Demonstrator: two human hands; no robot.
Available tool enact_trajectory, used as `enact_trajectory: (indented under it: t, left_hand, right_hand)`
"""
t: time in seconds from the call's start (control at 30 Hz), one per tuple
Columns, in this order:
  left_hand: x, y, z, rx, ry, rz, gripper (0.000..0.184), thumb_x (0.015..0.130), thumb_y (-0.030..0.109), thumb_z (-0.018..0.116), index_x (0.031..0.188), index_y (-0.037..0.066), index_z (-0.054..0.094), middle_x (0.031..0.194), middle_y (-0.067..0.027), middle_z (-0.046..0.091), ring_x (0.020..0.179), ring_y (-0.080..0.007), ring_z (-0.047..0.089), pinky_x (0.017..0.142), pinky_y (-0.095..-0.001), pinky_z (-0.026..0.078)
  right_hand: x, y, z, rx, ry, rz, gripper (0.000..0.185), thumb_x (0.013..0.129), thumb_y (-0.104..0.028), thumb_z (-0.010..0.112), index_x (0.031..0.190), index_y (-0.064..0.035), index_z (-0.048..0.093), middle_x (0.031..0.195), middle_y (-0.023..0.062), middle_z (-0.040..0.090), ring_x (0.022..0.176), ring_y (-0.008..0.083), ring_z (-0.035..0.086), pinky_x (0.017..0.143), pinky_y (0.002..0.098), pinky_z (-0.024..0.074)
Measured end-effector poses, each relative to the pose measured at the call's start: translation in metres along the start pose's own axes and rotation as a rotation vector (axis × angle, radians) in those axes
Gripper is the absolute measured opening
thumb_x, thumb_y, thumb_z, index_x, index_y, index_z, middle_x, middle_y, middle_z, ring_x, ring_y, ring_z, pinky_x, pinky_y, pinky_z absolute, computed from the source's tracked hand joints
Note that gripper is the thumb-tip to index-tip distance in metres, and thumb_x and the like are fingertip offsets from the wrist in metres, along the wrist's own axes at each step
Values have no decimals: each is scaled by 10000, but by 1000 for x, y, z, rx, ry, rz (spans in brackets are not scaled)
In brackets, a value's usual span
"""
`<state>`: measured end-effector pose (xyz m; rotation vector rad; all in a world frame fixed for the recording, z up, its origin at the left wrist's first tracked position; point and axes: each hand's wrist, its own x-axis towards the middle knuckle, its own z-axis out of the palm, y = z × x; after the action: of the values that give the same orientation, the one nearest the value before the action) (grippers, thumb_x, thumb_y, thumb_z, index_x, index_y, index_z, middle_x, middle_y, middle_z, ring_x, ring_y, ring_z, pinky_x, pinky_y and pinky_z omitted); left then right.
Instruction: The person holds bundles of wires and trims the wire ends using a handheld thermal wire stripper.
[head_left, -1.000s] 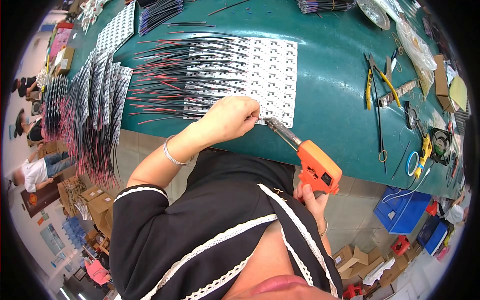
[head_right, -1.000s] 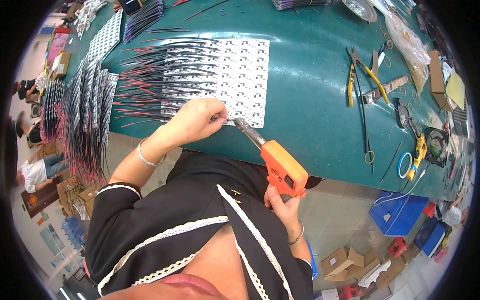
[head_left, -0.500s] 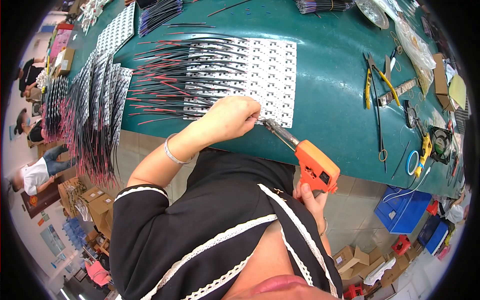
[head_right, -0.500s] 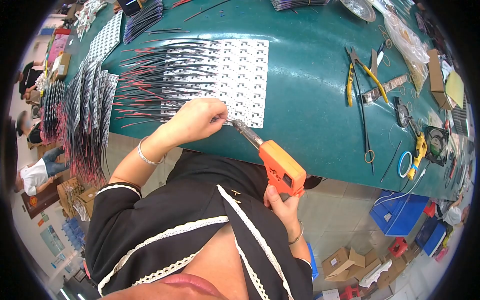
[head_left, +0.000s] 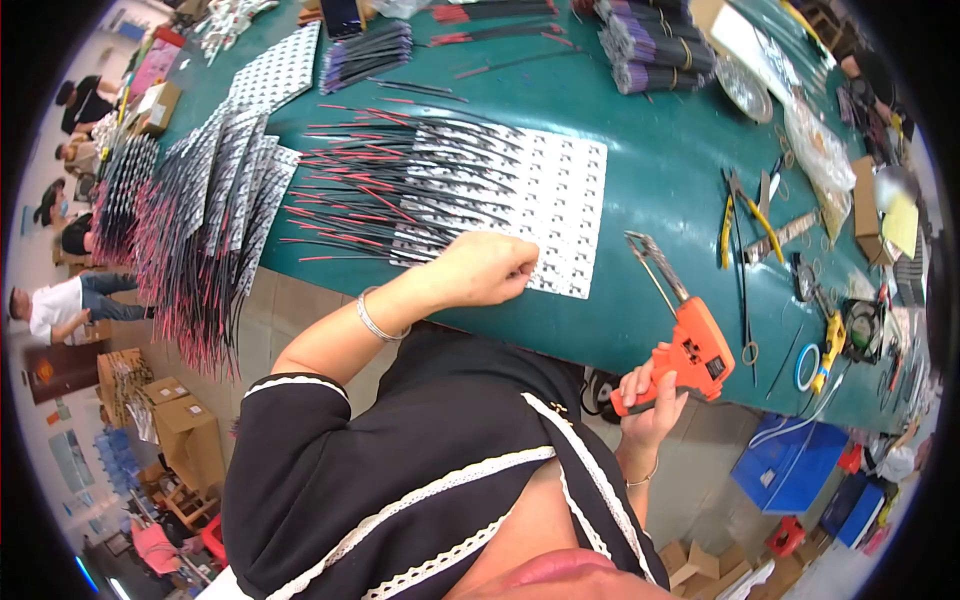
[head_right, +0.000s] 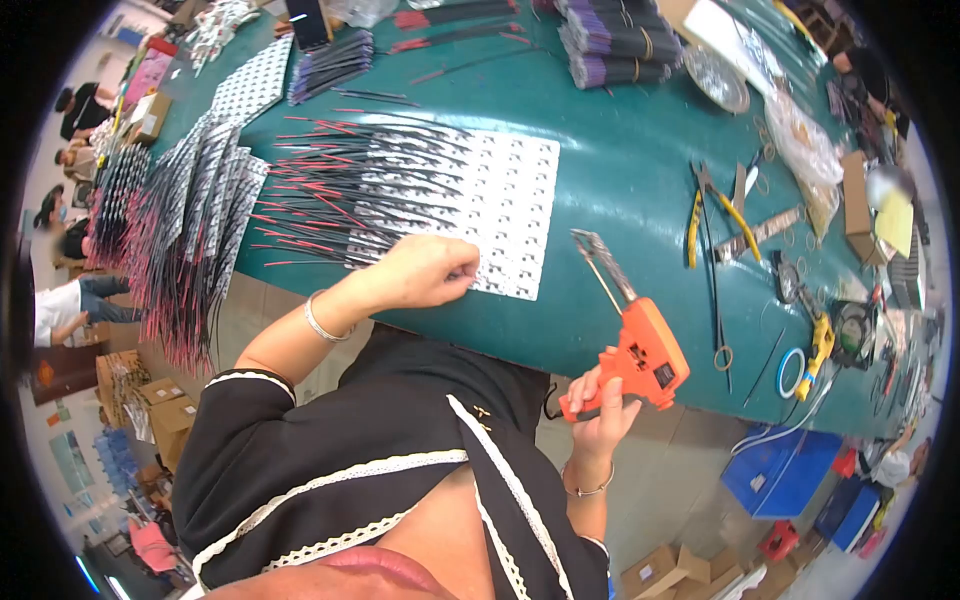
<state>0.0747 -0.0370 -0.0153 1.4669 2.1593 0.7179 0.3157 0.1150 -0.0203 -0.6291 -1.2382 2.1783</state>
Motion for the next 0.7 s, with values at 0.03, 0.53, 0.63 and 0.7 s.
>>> enact_trajectory:
  t: [0.03, 0.53, 0.63, 0.7]
  left_hand:
    - [-1, -1, 1, -3, 2, 2, 69, 724, 110, 575, 770, 66, 550, 704, -84, 593, 673, -279, 595, 586, -364, 462]
    - [-27, -8, -4, 25, 163, 163, 82, 759, 142, 588, 768, 64, 569, 785, -116, 526, 800, -305, 542, 696, -404, 455]
    - [15, -25, -55, 226, 370, 281, 77, 753, 121, 595, 789, 54, 585, 809, -113, 526, 798, -308, 531, 700, -393, 453]
    - [55, -36, -89, 339, 481, 283, 79, 757, 128, 589, 757, 52, 568, 806, -114, 532, 810, -306, 534, 696, -393, 449]
  right_hand:
    - [5, 0, -2, 15, -1, -34, 367, 927, -271, 437, 1143, 23, 397, 634, 28, 418, 427, 95, 384, 441, 236, 343]
    - [49, 14, -41, 576, -212, 63, 431, 918, -371, 464, 1197, -47, 405, 724, 19, 376, 575, 107, 396, 606, 272, 396]
    - [50, 12, -41, 631, -218, 85, 427, 917, -368, 468, 1197, -52, 408, 735, 21, 378, 585, 107, 401, 608, 278, 396]
    - [51, 11, -42, 643, -225, 80, 427, 916, -364, 473, 1207, -57, 416, 736, 15, 363, 589, 97, 389, 603, 265, 380]
